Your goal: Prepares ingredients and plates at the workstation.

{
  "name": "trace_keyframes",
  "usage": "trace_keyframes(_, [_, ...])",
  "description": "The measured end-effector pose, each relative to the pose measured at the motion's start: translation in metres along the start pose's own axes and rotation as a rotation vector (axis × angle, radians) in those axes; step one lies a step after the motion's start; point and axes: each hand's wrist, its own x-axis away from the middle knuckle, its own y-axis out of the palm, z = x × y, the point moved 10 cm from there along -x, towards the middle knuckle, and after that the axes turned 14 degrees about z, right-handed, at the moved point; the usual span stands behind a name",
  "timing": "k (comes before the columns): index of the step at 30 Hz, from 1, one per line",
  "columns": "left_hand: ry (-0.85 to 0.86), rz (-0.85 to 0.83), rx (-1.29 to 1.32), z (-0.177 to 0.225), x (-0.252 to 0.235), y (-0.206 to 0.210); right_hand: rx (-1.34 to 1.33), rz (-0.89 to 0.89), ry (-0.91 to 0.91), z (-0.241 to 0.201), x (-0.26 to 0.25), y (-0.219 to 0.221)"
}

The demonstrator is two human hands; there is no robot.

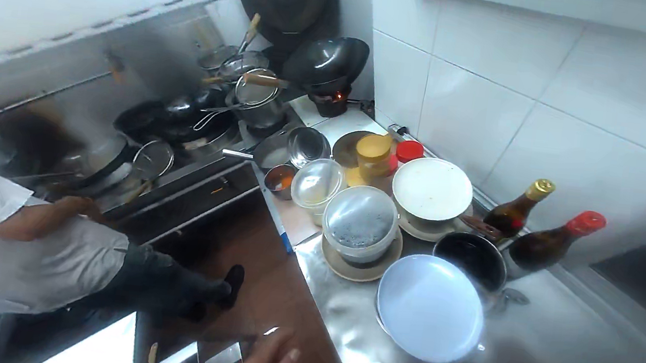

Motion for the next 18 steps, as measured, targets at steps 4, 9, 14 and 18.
trace_keyframes(4, [0.138,0.071,0.073,0.069,-0.100,-0.020,-0.411,-0.042,-0.080,-0.138,-0.029,0.061])
trace_keyframes(9, [0.263,0.089,0.151,0.134,-0.220,-0.005,-0.380,-0.057,0.053,-0.231,-0.087,0.145])
trace_keyframes(14, [0.295,0.047,0.253,0.148,-0.272,0.030,-0.488,0.108,0.348,-0.250,-0.094,0.176])
trace_keyframes(18, [0.369,0.136,0.377,0.147,-0.279,0.030,-0.412,0.228,0.447,-0.250,-0.088,0.172])
